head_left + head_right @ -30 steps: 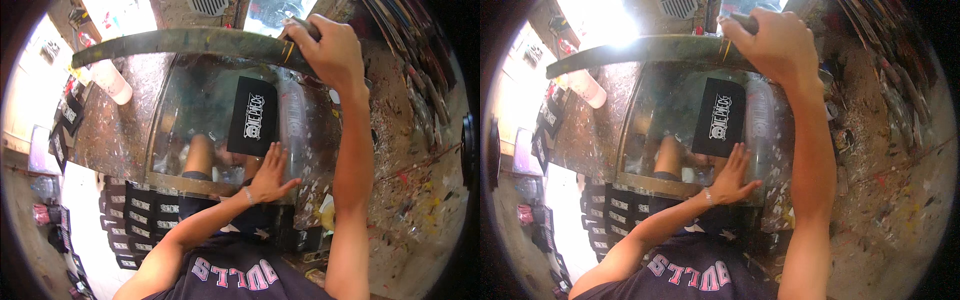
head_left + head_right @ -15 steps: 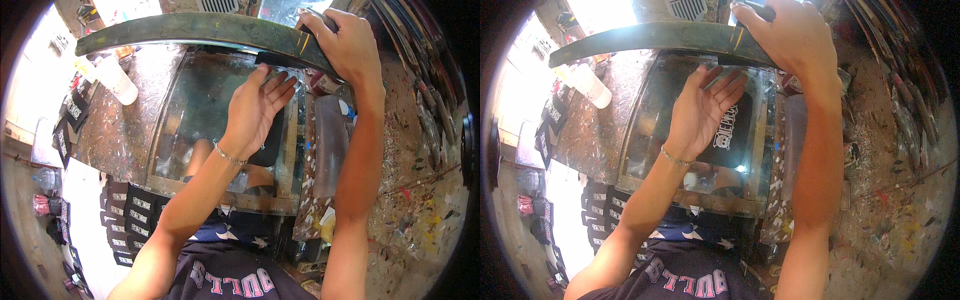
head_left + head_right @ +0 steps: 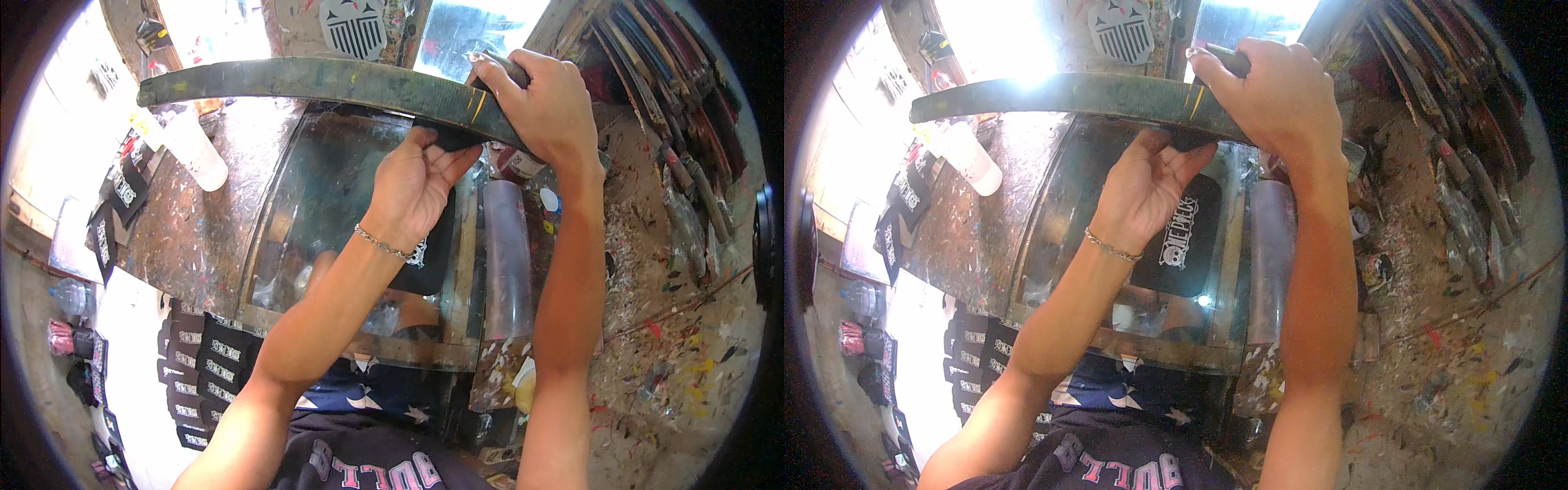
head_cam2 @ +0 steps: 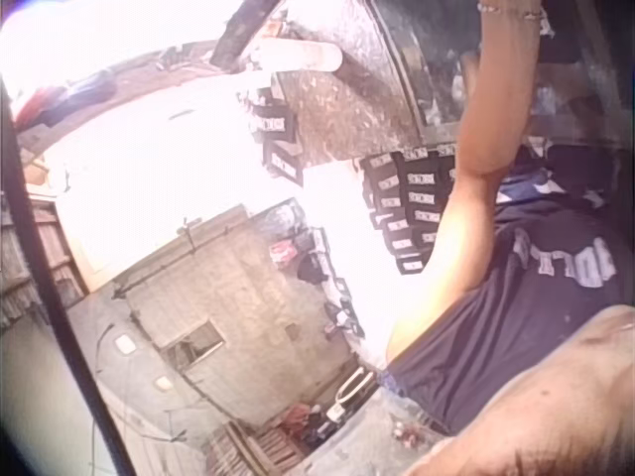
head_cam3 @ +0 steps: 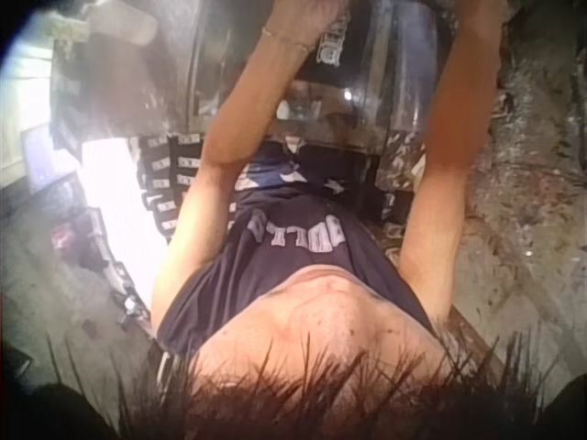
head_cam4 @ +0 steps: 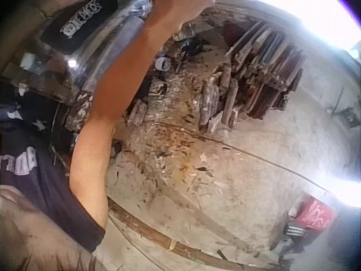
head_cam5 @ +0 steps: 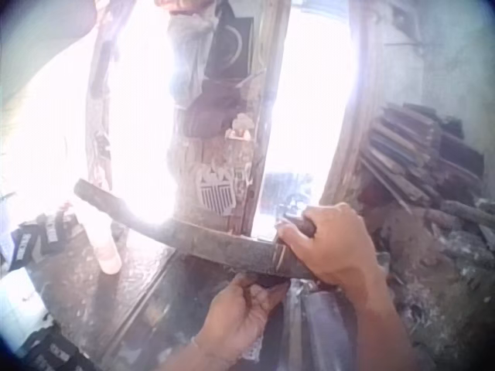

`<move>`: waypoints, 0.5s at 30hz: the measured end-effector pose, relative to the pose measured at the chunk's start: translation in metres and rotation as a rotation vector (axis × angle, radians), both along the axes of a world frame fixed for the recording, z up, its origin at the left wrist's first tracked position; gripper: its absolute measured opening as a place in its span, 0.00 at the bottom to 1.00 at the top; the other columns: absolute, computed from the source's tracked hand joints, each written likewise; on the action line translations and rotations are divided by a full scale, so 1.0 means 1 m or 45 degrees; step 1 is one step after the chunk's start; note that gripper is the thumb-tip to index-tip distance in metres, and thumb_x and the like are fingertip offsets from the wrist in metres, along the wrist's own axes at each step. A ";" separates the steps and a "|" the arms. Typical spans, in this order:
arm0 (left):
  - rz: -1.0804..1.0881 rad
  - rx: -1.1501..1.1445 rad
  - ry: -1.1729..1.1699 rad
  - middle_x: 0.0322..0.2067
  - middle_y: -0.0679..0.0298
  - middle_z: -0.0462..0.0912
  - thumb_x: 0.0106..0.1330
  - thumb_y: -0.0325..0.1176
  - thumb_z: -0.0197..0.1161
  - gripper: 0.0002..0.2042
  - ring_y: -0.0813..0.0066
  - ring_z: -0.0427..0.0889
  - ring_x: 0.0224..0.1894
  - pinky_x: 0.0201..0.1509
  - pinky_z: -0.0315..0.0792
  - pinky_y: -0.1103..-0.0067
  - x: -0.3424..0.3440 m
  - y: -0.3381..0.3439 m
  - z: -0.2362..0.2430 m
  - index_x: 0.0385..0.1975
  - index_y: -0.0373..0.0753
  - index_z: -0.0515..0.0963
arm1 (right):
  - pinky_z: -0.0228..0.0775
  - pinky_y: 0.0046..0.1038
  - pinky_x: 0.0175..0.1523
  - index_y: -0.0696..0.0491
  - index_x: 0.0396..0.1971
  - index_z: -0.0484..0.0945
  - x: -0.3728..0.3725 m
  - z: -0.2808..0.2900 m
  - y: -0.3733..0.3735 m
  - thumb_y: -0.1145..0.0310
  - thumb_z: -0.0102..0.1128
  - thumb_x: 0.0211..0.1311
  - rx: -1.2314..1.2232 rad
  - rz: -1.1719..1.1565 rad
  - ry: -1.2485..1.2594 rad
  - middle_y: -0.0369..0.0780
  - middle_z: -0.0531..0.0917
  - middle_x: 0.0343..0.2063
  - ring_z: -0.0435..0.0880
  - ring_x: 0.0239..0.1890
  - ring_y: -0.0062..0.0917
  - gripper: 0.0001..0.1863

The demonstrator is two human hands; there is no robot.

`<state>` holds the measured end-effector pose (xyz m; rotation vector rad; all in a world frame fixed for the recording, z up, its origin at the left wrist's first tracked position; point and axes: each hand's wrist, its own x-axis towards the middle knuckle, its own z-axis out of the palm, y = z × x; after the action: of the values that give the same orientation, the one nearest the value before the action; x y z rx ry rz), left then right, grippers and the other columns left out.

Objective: The person performs screen printing on black fabric pieces. They place each fabric under a screen, apply white ink with a squeegee, and pull the squeegee across to transfer the design. Finished pieces are stacked to the side.

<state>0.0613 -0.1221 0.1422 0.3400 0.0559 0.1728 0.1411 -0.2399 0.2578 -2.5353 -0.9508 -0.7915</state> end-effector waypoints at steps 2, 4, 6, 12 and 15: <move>-0.013 0.062 0.083 0.55 0.41 0.76 0.80 0.24 0.41 0.12 0.46 0.81 0.58 0.71 0.77 0.56 0.000 -0.001 -0.002 0.54 0.20 0.66 | 0.77 0.50 0.48 0.59 0.29 0.86 0.003 -0.003 -0.002 0.39 0.59 0.65 0.016 0.030 -0.030 0.55 0.86 0.32 0.86 0.38 0.54 0.32; -0.021 0.183 0.208 0.52 0.42 0.77 0.78 0.21 0.41 0.10 0.47 0.82 0.56 0.67 0.80 0.57 0.003 -0.001 -0.014 0.49 0.21 0.67 | 0.77 0.50 0.48 0.59 0.29 0.86 0.005 -0.004 -0.003 0.39 0.59 0.65 0.027 0.042 -0.039 0.55 0.86 0.32 0.86 0.38 0.54 0.32; -0.043 0.278 0.270 0.50 0.44 0.78 0.76 0.20 0.42 0.08 0.48 0.84 0.52 0.64 0.83 0.58 0.004 0.004 -0.033 0.46 0.22 0.68 | 0.77 0.50 0.47 0.59 0.29 0.86 0.005 -0.002 -0.001 0.39 0.59 0.64 0.046 0.044 -0.029 0.55 0.86 0.32 0.86 0.38 0.54 0.32; -0.139 0.586 0.411 0.41 0.51 0.79 0.73 0.20 0.47 0.08 0.56 0.87 0.47 0.57 0.87 0.62 -0.025 0.028 -0.085 0.40 0.22 0.73 | 0.70 0.39 0.33 0.59 0.32 0.86 0.011 -0.005 -0.004 0.50 0.64 0.67 0.075 0.140 -0.118 0.50 0.80 0.20 0.79 0.21 0.42 0.23; -0.133 0.889 0.615 0.36 0.55 0.79 0.71 0.21 0.50 0.08 0.60 0.88 0.42 0.49 0.90 0.66 -0.059 0.064 -0.119 0.36 0.23 0.76 | 0.76 0.46 0.45 0.57 0.33 0.86 0.017 0.000 0.002 0.41 0.60 0.65 -0.031 0.044 -0.006 0.53 0.86 0.34 0.86 0.39 0.53 0.29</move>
<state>0.0023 -0.0586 0.0234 1.0752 0.4608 -0.0036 0.1576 -0.2378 0.2582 -2.5316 -1.0091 -0.7810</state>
